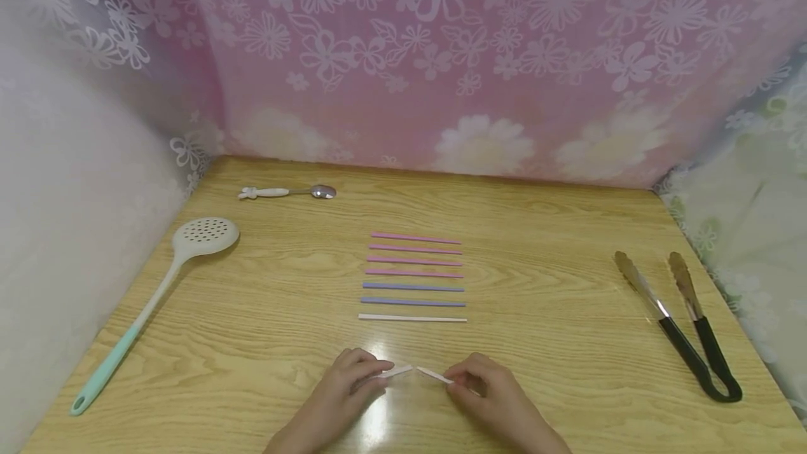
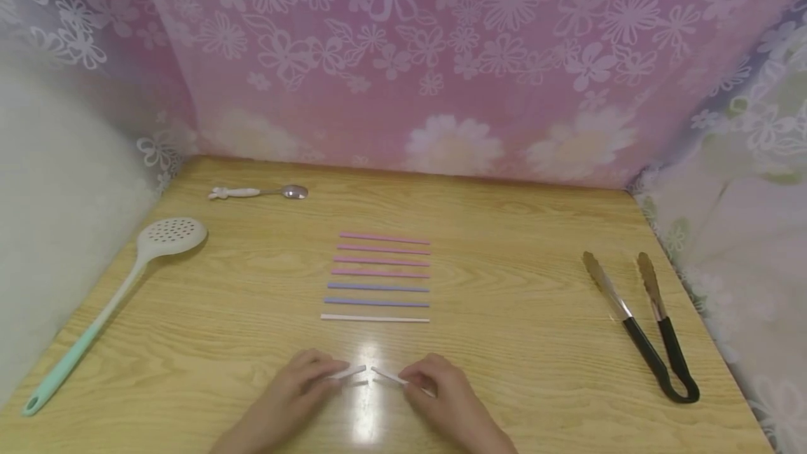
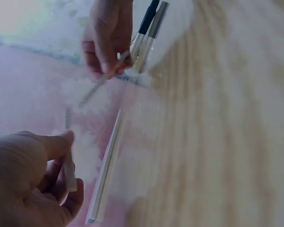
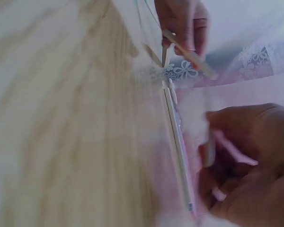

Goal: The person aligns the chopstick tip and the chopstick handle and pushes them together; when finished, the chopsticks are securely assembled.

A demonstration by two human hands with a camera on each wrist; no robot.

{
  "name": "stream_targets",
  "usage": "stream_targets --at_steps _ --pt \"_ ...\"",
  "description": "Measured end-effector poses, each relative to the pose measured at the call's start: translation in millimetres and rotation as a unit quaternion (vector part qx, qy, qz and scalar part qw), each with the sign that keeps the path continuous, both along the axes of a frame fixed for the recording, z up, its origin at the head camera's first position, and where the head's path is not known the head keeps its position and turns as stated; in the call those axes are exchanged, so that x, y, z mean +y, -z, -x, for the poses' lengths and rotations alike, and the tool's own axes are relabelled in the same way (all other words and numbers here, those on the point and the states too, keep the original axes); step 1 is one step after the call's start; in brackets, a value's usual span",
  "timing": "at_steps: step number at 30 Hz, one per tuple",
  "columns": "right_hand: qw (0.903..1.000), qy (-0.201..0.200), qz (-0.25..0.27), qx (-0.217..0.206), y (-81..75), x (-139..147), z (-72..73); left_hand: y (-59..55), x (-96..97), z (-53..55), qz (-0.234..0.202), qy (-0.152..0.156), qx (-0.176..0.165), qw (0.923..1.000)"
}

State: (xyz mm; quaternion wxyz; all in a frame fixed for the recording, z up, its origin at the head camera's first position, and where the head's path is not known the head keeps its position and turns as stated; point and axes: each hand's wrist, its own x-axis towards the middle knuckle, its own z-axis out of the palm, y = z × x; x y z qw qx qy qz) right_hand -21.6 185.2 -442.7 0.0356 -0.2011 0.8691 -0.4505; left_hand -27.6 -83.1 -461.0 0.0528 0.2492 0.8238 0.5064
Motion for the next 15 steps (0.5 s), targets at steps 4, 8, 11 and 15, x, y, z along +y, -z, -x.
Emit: stream_targets --at_steps 4,8,11,15 --pt "0.9935 0.006 0.044 0.105 -4.8 -7 2.2 -1.8 4.9 6.6 -0.039 -0.032 0.091 0.9946" --pt "0.9863 0.004 0.074 0.147 -9.9 -11 3.0 -5.6 7.8 11.5 -0.06 -0.028 0.164 0.9843" --pt "0.9851 0.006 0.076 0.154 -12.0 -13 2.7 -8.2 8.4 12.7 -0.066 -0.024 0.172 0.9826" --pt "0.9861 0.009 0.059 0.155 -14.8 -12 2.7 -10.8 7.4 12.6 -0.066 -0.026 0.165 0.9838"
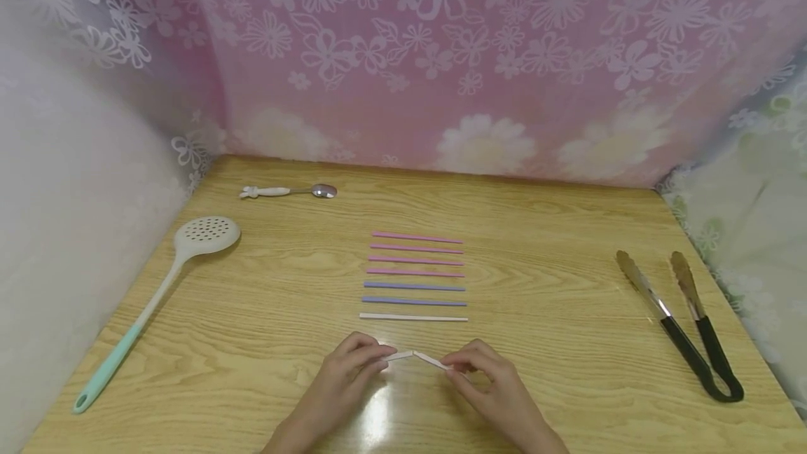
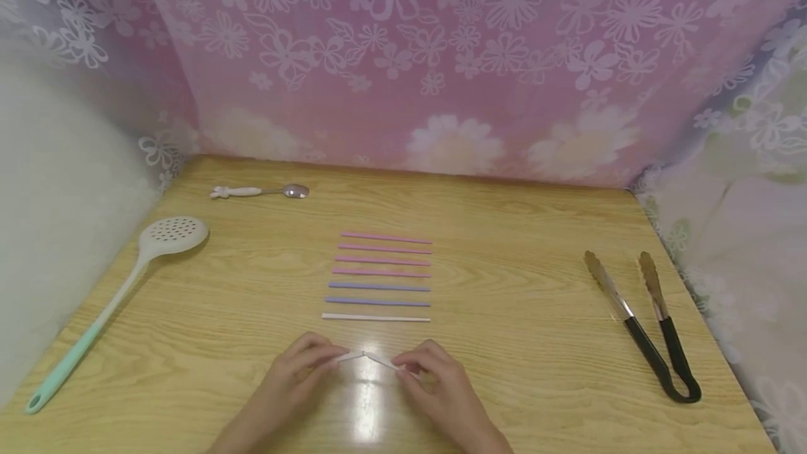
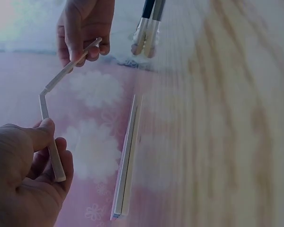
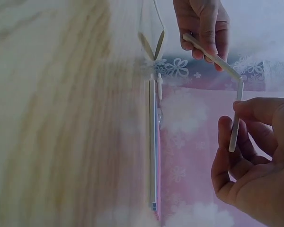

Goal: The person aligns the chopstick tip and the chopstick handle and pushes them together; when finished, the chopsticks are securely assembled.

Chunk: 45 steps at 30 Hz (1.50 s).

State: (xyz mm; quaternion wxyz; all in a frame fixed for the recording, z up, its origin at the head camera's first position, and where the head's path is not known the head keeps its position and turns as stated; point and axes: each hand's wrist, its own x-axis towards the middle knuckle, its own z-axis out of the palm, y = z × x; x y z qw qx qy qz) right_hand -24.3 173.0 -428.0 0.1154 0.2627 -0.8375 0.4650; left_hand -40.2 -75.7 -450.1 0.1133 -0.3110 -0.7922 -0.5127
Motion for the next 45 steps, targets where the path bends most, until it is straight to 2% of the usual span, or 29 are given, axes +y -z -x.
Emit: stream_targets --at_steps 5,9,13,16,21,23,30,35,41,45 --pt "0.9998 0.01 -0.018 0.008 -6.3 3 2.6 -0.4 -1.8 1.6 0.019 0.003 -0.013 0.9997" --pt "0.9997 0.01 -0.023 -0.007 -12.6 5 5.7 -1.8 -3.9 5.3 0.035 0.037 -0.028 0.9983" --pt "0.9994 0.003 -0.025 -0.025 -15.0 5 8.4 -6.7 -6.0 10.6 0.034 0.085 -0.011 0.9958" --pt "0.9994 0.001 -0.022 -0.027 -15.8 3 9.4 -11.9 -6.3 14.7 0.03 0.102 0.012 0.9943" --pt "1.0 -0.004 -0.008 -0.003 -21.5 -1 10.1 -21.8 -4.2 21.6 0.021 0.106 0.056 0.9926" --pt "0.9999 -0.003 -0.004 0.009 -25.0 -2 10.4 -25.5 -3.2 24.6 0.021 0.107 0.084 0.9905" --pt "0.999 0.006 -0.003 0.043 -32.0 -5 10.7 -38.1 -3.1 27.4 0.032 0.113 0.088 0.9892" --pt "0.9978 0.002 0.002 0.066 -33.0 -7 11.9 -43.9 -3.0 30.2 0.046 0.119 0.125 0.9839" --pt "0.9957 0.0 0.003 0.092 -30.6 -8 12.4 -45.7 -3.5 31.2 0.059 0.116 0.138 0.9818" --pt "0.9959 -0.006 -0.002 0.091 -26.3 -7 11.5 -42.0 -3.8 30.0 0.059 0.118 0.134 0.9822"
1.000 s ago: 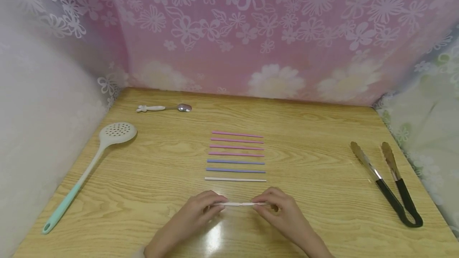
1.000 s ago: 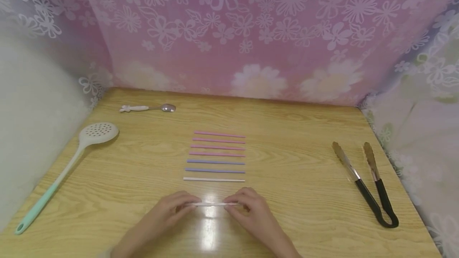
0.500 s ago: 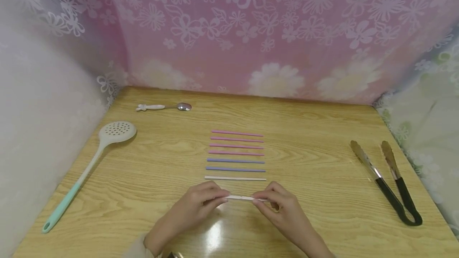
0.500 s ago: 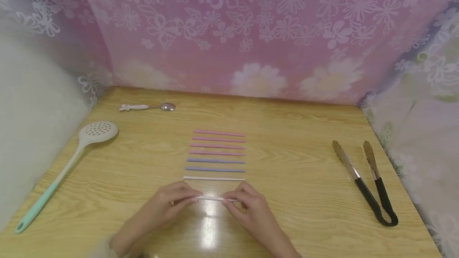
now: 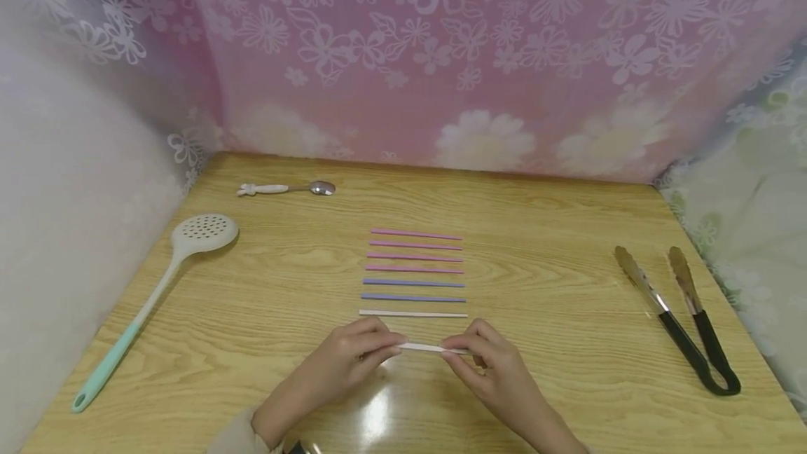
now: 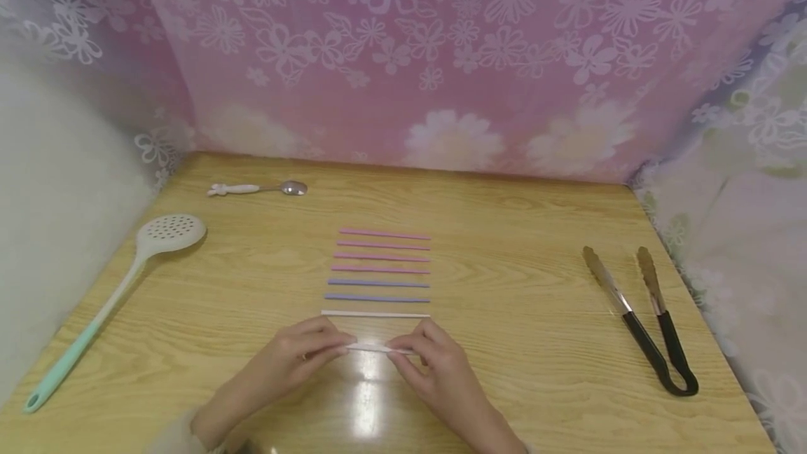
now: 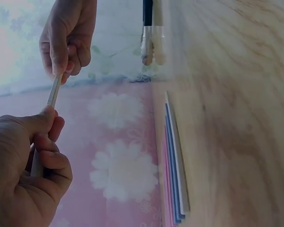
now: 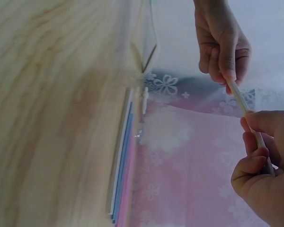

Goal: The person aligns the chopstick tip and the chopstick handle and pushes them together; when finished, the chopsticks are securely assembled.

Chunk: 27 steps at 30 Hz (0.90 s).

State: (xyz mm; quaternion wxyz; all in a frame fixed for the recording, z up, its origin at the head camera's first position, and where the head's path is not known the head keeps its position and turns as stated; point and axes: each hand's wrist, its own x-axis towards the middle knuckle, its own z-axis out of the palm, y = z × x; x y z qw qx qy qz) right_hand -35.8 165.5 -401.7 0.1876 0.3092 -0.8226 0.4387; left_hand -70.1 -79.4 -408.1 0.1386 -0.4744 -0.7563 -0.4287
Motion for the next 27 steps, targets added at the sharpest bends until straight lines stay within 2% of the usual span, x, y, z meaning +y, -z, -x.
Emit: stream_targets --at_steps 4,9,14,19,23,27 --pt "0.9997 -0.015 -0.013 -0.017 6.0 2 1.2 6.2 -0.9 -1.2 0.0 -0.006 -0.021 0.9998" --pt "0.9985 -0.038 -0.035 -0.019 14.7 7 8.7 12.9 -2.8 -0.1 0.027 -0.022 -0.101 0.9942" --pt "0.9979 -0.021 -0.051 -0.034 22.9 13 20.6 17.8 -4.6 7.9 0.056 -0.044 -0.168 0.9833" --pt "0.9954 0.005 -0.062 -0.073 30.2 17 31.1 24.0 -6.4 16.9 0.077 -0.066 -0.242 0.965" --pt "0.9904 0.015 -0.08 -0.112 35.9 17 37.7 33.1 -5.9 23.1 0.094 -0.078 -0.265 0.9565" --pt "0.979 0.026 -0.094 -0.179 40.3 16 43.2 40.2 -5.1 27.2 0.109 -0.086 -0.275 0.9513"
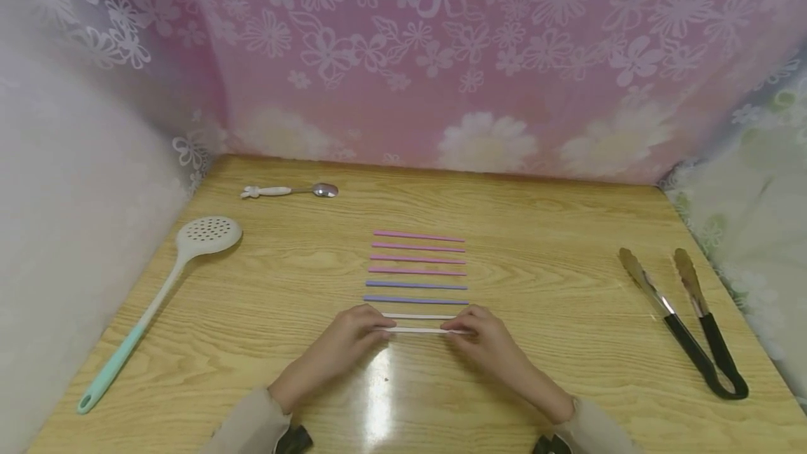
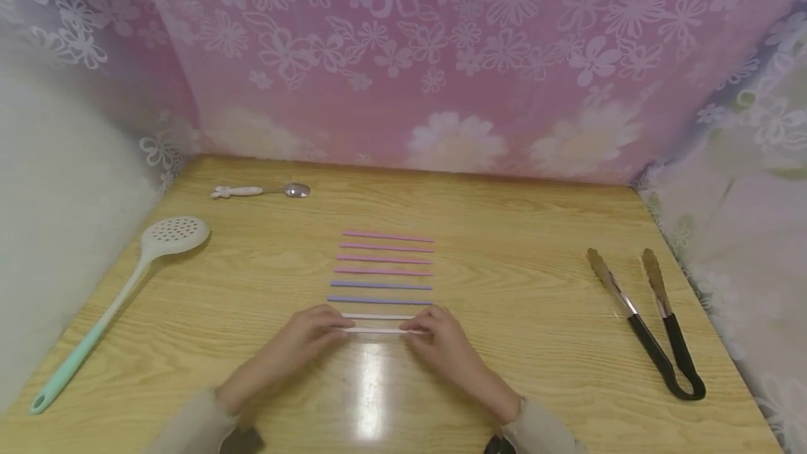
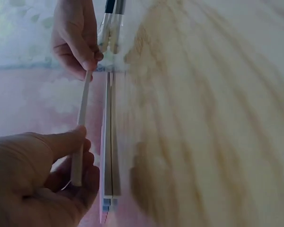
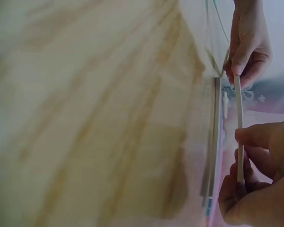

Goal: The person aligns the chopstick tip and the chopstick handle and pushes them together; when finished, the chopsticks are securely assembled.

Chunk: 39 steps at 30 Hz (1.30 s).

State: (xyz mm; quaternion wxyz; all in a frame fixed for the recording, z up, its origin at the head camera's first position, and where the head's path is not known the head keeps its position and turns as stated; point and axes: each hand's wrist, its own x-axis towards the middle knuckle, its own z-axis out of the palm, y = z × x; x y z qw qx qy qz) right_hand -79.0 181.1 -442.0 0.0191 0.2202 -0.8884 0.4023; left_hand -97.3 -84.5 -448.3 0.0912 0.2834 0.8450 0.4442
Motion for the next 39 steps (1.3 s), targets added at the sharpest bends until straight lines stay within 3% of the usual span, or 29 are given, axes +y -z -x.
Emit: stream_targets --at_steps 4,8,17,32,39 --pt "0.9986 0.015 -0.022 -0.046 4.5 -1.0 2.9 2.6 1.1 1.8 0.027 0.001 -0.007 0.9996" --pt "0.9972 0.023 -0.033 -0.063 7.5 -1.2 4.2 2.7 2.1 2.5 0.051 0.003 -0.001 0.9987" --pt "0.9961 0.03 -0.046 -0.069 10.4 -1.8 3.8 3.3 3.3 2.3 0.073 0.013 0.032 0.9967" --pt "0.995 0.046 -0.069 -0.055 9.5 -1.9 2.8 4.9 5.8 2.6 0.104 0.015 0.059 0.9927" --pt "0.9949 0.045 -0.064 -0.063 9.0 -2.3 3.5 5.5 5.8 2.6 0.105 0.011 0.047 0.9933"
